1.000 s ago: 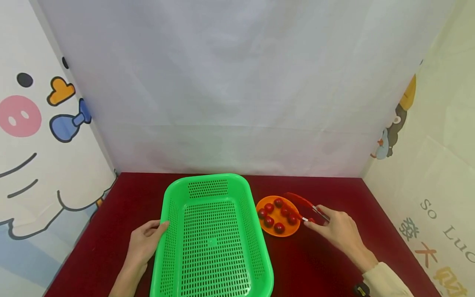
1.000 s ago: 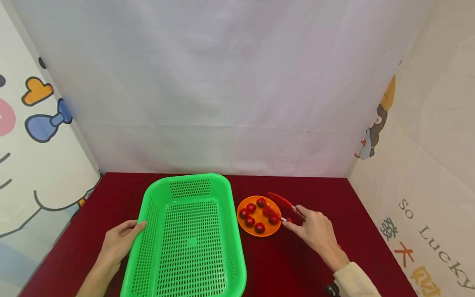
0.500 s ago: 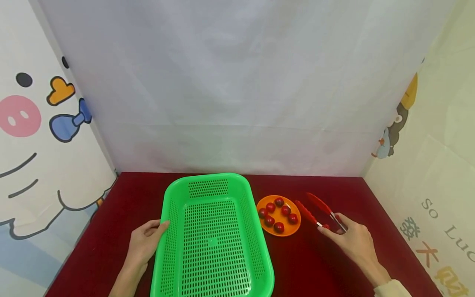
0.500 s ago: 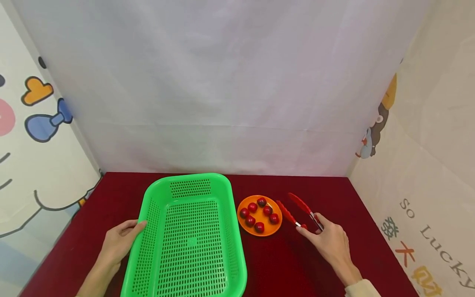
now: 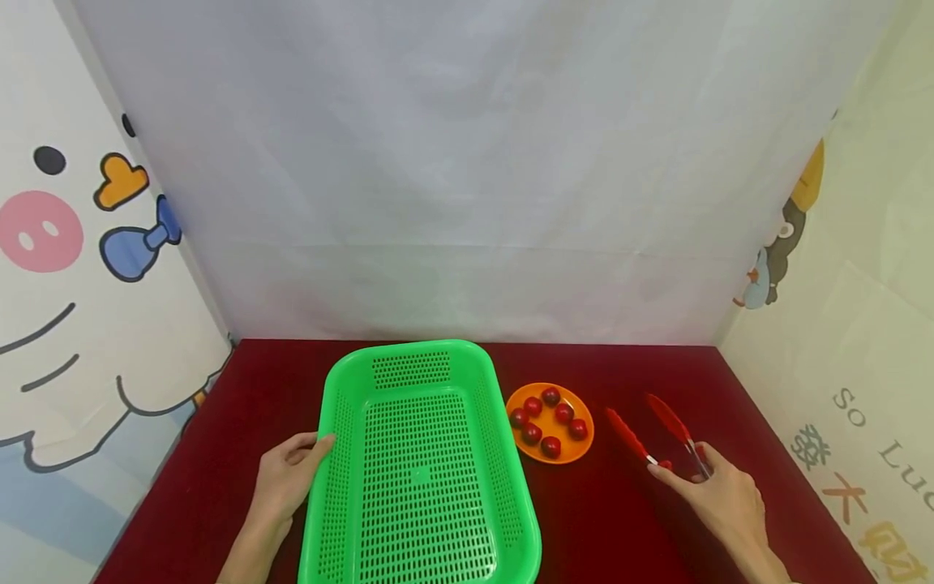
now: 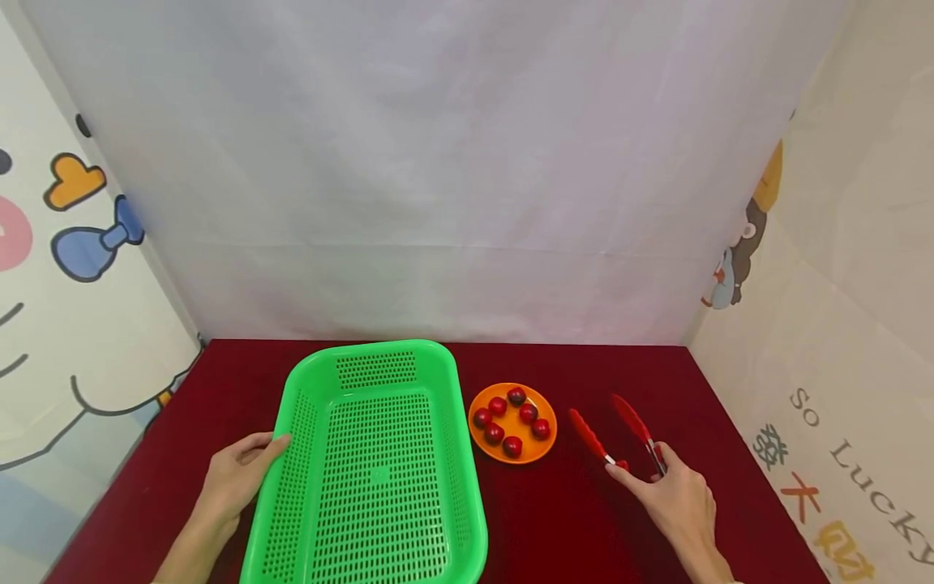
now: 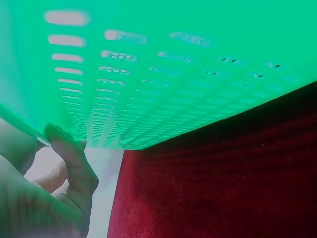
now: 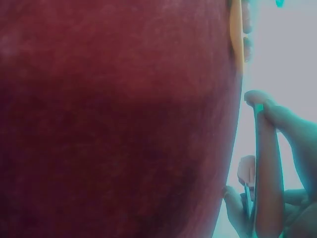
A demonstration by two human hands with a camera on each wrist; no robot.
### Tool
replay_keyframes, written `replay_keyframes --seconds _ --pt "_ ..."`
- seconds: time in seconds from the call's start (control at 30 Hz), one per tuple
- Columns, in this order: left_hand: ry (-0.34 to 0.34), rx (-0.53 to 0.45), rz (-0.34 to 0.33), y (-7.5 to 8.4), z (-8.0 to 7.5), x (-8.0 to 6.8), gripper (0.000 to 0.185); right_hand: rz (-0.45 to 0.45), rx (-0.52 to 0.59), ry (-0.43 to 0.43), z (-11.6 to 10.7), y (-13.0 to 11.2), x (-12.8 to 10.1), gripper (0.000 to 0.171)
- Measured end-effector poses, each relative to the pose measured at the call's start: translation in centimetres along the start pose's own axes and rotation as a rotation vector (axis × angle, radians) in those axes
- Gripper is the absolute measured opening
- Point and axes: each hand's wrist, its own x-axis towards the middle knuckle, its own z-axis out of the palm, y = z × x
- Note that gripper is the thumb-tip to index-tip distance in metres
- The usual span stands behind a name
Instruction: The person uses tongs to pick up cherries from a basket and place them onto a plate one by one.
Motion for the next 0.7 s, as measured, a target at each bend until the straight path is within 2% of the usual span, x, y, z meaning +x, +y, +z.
replay_keyframes --seconds 0.2,0.43,0.7 --pt "0.003 -0.006 -0.004 0.0 -0.1 0.0 0.064 0.042 -0.027 -0.014 0.3 0.5 -0.4 0.073" --pt "0.003 -0.004 -0.007 0.0 -0.2 -0.1 0.064 0.077 -0.054 -0.093 0.3 1.1 -0.4 0.097" --pt "-0.004 0.024 0.004 0.1 -0.1 0.0 0.061 0.100 -0.054 -0.127 0.5 1.7 -0.4 0.106"
